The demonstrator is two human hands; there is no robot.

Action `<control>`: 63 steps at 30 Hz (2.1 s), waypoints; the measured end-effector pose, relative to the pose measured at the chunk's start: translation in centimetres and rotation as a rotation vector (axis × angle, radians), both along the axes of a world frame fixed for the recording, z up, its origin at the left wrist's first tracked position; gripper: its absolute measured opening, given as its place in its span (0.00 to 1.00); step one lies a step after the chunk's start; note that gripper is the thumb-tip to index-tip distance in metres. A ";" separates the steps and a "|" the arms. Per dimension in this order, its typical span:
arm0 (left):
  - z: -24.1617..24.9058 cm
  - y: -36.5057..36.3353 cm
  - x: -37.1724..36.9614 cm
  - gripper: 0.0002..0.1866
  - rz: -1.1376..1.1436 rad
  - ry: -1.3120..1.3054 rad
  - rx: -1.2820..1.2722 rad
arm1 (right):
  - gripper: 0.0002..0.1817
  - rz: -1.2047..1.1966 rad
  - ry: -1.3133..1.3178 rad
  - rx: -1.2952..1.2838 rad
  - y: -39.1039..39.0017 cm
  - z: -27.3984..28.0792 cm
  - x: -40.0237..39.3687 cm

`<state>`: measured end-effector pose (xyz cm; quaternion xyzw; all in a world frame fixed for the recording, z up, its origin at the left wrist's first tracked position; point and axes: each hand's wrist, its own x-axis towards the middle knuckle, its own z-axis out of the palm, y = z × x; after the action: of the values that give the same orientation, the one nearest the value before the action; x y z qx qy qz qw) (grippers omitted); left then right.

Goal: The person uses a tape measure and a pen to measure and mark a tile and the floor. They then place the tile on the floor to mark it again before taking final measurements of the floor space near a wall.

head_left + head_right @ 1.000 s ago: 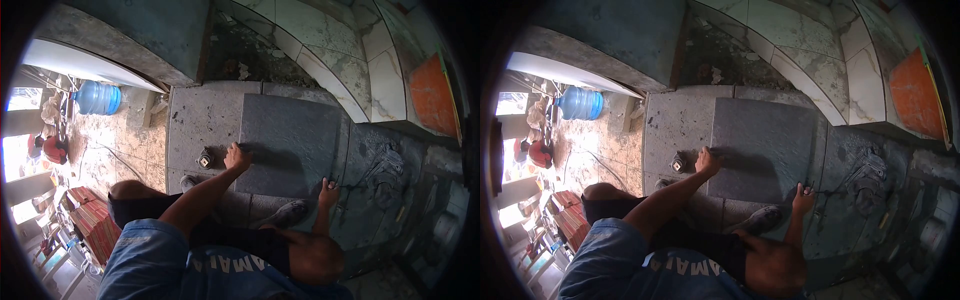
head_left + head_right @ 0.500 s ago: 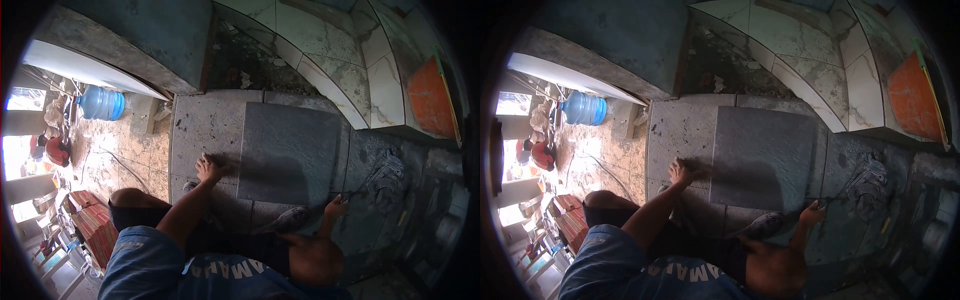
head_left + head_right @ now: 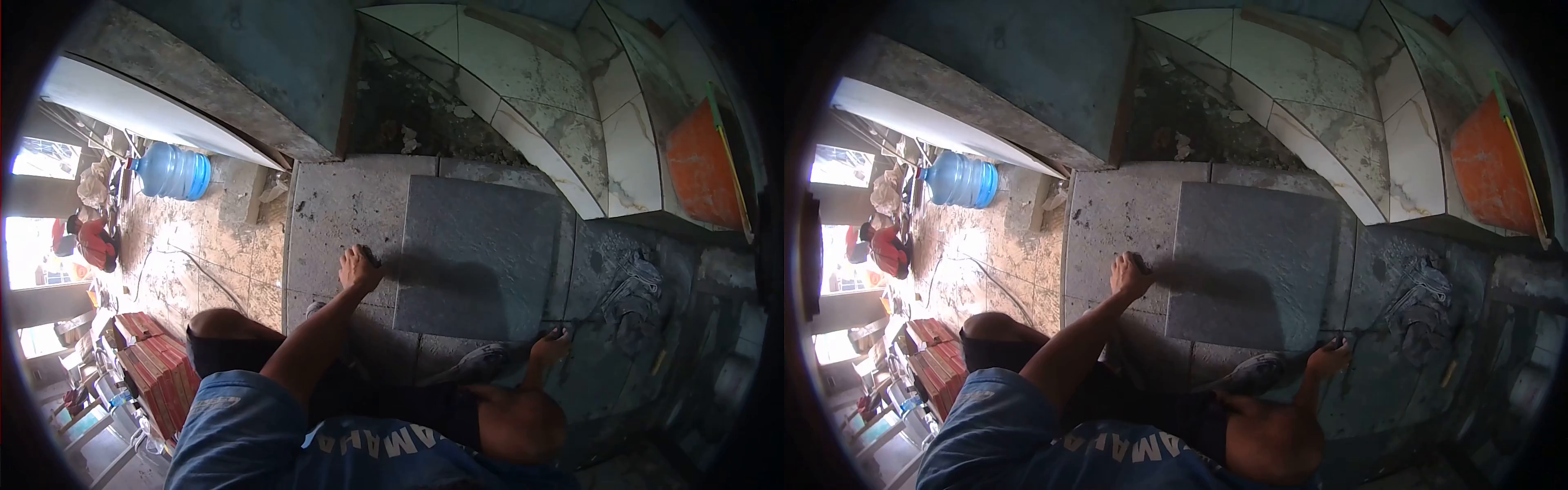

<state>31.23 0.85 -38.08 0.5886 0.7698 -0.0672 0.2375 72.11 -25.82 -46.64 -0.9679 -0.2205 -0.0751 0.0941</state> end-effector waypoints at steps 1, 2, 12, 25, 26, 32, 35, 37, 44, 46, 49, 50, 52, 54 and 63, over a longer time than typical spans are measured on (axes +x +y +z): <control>0.0 -0.1 0.1 0.36 -0.017 0.022 -0.023 | 0.22 -0.004 0.001 0.002 -0.3 -0.1 0.2; -0.1 -0.4 0.1 0.36 -0.032 0.035 -0.026 | 0.22 -0.011 -0.004 0.008 -0.5 -0.4 0.3; -1.4 -1.7 -0.8 0.38 -0.135 0.068 -0.102 | 0.17 -0.067 0.003 0.015 -1.1 0.4 0.1; 0.1 -1.2 -0.5 0.41 -0.127 0.073 -0.163 | 0.16 -0.059 0.045 -0.005 -1.5 0.5 0.3; -0.4 -1.3 -0.7 0.41 -0.127 0.075 -0.159 | 0.16 -0.065 0.040 -0.007 -1.3 0.6 0.2; -0.4 -1.2 -0.4 0.43 -0.123 0.060 -0.178 | 0.19 -0.027 0.021 -0.017 -1.7 0.1 0.2; -0.2 -1.1 -0.4 0.44 -0.103 0.070 -0.198 | 0.19 -0.031 0.009 -0.006 -1.5 -0.3 0.4; 0.1 -1.0 0.0 0.43 -0.109 0.061 -0.205 | 0.19 -0.049 0.002 -0.018 -1.7 0.2 0.3; -0.1 -0.8 -0.3 0.41 -0.066 0.057 -0.194 | 0.18 -0.024 0.024 0.012 -1.5 0.8 0.3; -0.1 -0.4 -0.2 0.41 -0.067 0.049 -0.195 | 0.17 -0.046 0.036 0.005 -1.4 0.8 0.3; 0.1 0.5 -0.3 0.39 -0.061 0.006 -0.181 | 0.19 -0.060 0.007 0.000 -1.0 1.4 -0.1; 0.0 1.0 -0.3 0.39 -0.068 -0.052 -0.181 | 0.19 -0.063 0.010 -0.002 -0.8 1.9 -0.2; 0.1 1.8 -0.1 0.38 -0.076 -0.109 -0.179 | 0.20 -0.093 0.113 -0.028 -0.4 2.7 -0.2; 0.2 2.5 0.1 0.36 -0.113 -0.273 -0.114 | 0.21 -0.095 0.086 -0.038 -0.6 2.0 -0.1; -0.6 2.5 3.3 0.28 -0.052 -0.871 -0.111 | 0.23 0.008 -0.117 0.119 2.2 4.1 -1.3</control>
<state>34.51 3.33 -38.68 0.5677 0.5779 0.1399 0.5693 70.76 -23.65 -42.54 -0.9536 -0.2248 -0.1442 0.1387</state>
